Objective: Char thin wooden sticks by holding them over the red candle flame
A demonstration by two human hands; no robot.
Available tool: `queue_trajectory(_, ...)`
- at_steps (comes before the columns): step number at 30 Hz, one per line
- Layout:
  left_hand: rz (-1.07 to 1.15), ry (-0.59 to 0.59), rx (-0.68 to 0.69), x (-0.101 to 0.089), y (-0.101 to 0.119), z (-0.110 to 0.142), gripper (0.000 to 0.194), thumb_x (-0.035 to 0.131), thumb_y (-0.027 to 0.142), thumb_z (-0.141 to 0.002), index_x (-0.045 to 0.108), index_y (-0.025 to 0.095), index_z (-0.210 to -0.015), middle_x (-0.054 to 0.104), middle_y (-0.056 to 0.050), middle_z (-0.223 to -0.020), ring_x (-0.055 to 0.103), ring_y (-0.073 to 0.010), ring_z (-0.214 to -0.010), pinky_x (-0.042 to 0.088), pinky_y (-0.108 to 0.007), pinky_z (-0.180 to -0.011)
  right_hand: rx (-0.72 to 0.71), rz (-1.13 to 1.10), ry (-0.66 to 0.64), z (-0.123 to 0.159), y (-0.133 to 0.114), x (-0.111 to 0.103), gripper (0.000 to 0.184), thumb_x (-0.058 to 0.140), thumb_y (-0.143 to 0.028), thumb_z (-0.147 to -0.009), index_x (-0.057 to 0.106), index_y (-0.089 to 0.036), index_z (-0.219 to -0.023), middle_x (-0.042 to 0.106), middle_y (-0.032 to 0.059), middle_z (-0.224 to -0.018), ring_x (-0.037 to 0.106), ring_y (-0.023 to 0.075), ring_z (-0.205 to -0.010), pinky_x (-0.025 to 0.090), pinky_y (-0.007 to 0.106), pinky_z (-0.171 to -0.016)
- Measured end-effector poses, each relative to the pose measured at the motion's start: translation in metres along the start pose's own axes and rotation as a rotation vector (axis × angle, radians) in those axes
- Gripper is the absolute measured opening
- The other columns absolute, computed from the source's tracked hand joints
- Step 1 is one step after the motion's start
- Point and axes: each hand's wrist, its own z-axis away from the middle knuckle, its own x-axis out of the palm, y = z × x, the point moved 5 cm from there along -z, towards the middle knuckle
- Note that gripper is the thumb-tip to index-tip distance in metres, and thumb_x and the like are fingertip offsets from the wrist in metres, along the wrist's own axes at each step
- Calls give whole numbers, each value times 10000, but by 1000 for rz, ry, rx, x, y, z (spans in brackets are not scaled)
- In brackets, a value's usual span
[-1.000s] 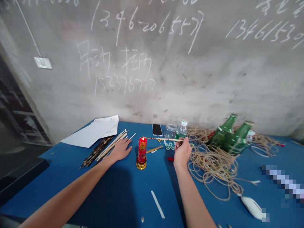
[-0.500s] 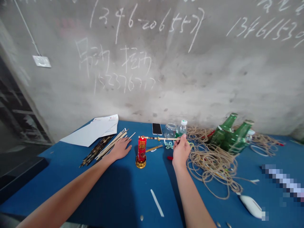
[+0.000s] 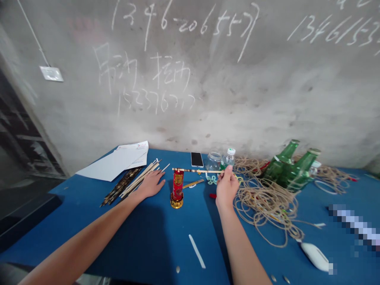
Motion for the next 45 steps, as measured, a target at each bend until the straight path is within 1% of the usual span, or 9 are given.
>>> queue_trajectory(4, 9, -7, -8, -1, 0, 1, 552, 433, 425, -1035, 560, 169, -1508, 505, -160, -1598, 421, -327, -1504, 307, -475, -1237, 27, -29, -8, 0, -1, 2, 598, 668, -760, -831, 514, -200, -687, 411, -74, -529, 324, 67, -454, 227, 193, -391)
queue_trajectory(7, 7, -7, -6, -2, 1, 1, 562, 430, 427, -1036, 559, 153, -1510, 505, -161, -1600, 423, -326, -1503, 309, -465, -1239, 59, -78, -19, 1, -1, 4, 570, 706, -739, -803, 557, -191, -749, 447, -67, -575, 354, 68, -478, 229, 183, -389)
queue_trajectory(12, 5, -7, 3, 1, -1, 0, 573, 422, 424, -1035, 555, 138, -1514, 497, -165, -1606, 421, -328, -1503, 305, -480, -1241, 67, -84, -39, 3, -2, 6, 557, 712, -731, -797, 594, -186, -812, 476, -59, -609, 363, 66, -489, 231, 178, -385)
queue_trajectory(17, 3, -4, 0, 4, -3, -2, 572, 420, 432, -1033, 559, 146, -1508, 497, -162, -1607, 425, -340, -1498, 318, -504, -1232, 60, -66, -51, 2, 0, 6, 563, 701, -742, -801, 593, -189, -810, 474, -58, -591, 366, 68, -487, 238, 176, -386)
queue_trajectory(26, 5, 7, 18, 5, -4, -3, 574, 431, 438, -1024, 567, 151, -1502, 516, -163, -1591, 444, -345, -1483, 333, -498, -1225, 58, -63, -44, -1, 3, 4, 555, 687, -741, -811, 590, -195, -816, 477, -56, -601, 377, 75, -494, 240, 184, -394)
queue_trajectory(32, 1, 2, 16, 4, -3, -2, 575, 421, 430, -1032, 555, 142, -1512, 511, -167, -1594, 431, -337, -1496, 324, -491, -1230, 72, -83, -23, 0, 2, 3, 555, 732, -725, -774, 602, -186, -806, 486, -53, -585, 387, 79, -502, 265, 181, -398)
queue_trajectory(37, 1, 7, 17, 4, -4, -3, 577, 430, 441, -1033, 558, 147, -1512, 516, -166, -1590, 441, -342, -1487, 324, -494, -1230, 79, -95, -20, 0, 2, 3, 556, 743, -721, -768, 600, -185, -813, 482, -58, -571, 376, 74, -492, 257, 176, -394)
queue_trajectory(42, -8, 7, 12, 7, -6, -4, 572, 428, 445, -1031, 564, 160, -1508, 515, -159, -1594, 448, -348, -1481, 345, -507, -1214, 83, -89, -16, 0, 3, 3, 558, 732, -726, -779, 603, -184, -813, 493, -54, -587, 399, 72, -506, 294, 168, -412)
queue_trajectory(45, -12, 13, 14, 8, -7, -4, 578, 426, 451, -1030, 565, 162, -1510, 522, -158, -1587, 451, -349, -1477, 342, -506, -1215, 80, -87, -20, 0, 3, 3, 553, 731, -722, -783, 606, -184, -815, 491, -54, -591, 400, 72, -508, 298, 168, -413)
